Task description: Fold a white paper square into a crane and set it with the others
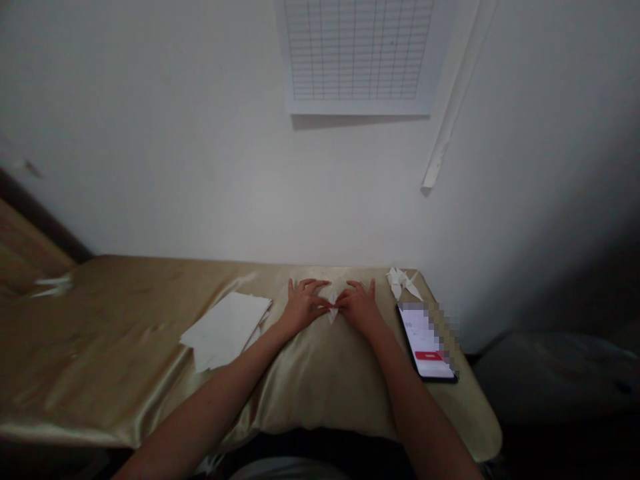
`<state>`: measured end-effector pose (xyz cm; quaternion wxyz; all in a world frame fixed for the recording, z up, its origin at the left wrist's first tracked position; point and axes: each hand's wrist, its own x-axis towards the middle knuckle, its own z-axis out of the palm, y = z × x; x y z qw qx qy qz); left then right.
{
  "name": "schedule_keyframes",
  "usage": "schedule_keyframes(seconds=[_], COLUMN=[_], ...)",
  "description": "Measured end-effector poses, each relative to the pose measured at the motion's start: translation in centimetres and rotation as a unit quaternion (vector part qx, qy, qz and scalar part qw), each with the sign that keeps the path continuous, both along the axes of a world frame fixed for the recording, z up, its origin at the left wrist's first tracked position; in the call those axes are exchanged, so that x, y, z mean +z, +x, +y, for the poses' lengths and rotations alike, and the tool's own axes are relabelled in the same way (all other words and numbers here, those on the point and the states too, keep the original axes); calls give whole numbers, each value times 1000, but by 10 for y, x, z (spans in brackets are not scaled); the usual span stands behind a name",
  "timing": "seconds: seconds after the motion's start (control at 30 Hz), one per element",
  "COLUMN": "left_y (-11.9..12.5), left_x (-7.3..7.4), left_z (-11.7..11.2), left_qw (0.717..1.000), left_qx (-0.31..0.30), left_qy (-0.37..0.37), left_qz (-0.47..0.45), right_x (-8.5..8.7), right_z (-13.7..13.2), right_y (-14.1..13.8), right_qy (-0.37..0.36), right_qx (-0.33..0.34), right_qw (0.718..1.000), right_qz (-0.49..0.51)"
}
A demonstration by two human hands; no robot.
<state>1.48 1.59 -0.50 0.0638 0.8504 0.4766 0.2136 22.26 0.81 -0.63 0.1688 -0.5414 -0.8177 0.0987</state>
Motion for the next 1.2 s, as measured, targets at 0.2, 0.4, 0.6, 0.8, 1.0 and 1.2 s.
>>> schedule_keyframes(seconds=[0.2, 0.4, 0.6, 0.8, 1.0, 1.2], left_y=[-4, -12, -6, -3, -6, 1], left_x=[4, 8, 10, 11, 5, 1], left_z=[3, 8, 3, 0, 2, 1], left_qw=[1000, 997, 998, 999, 999, 1000], left_qx=[5, 0, -1, 0, 3, 7], left_qy=[-21, -76, -50, -41, -51, -26], left_qz=[16, 22, 26, 30, 4, -8], right_x=[2, 2, 4, 5, 1, -1], right_z=[-3, -5, -5, -7, -6, -6], right_y=[-2, 1, 3, 0, 4, 3], right_qy=[-27, -49, -51, -32, -54, -37], right_qx=[-10, -27, -50, -77, -80, -89], right_qw=[999, 998, 997, 996, 994, 994], right_qz=[19, 42, 33, 5, 44, 50])
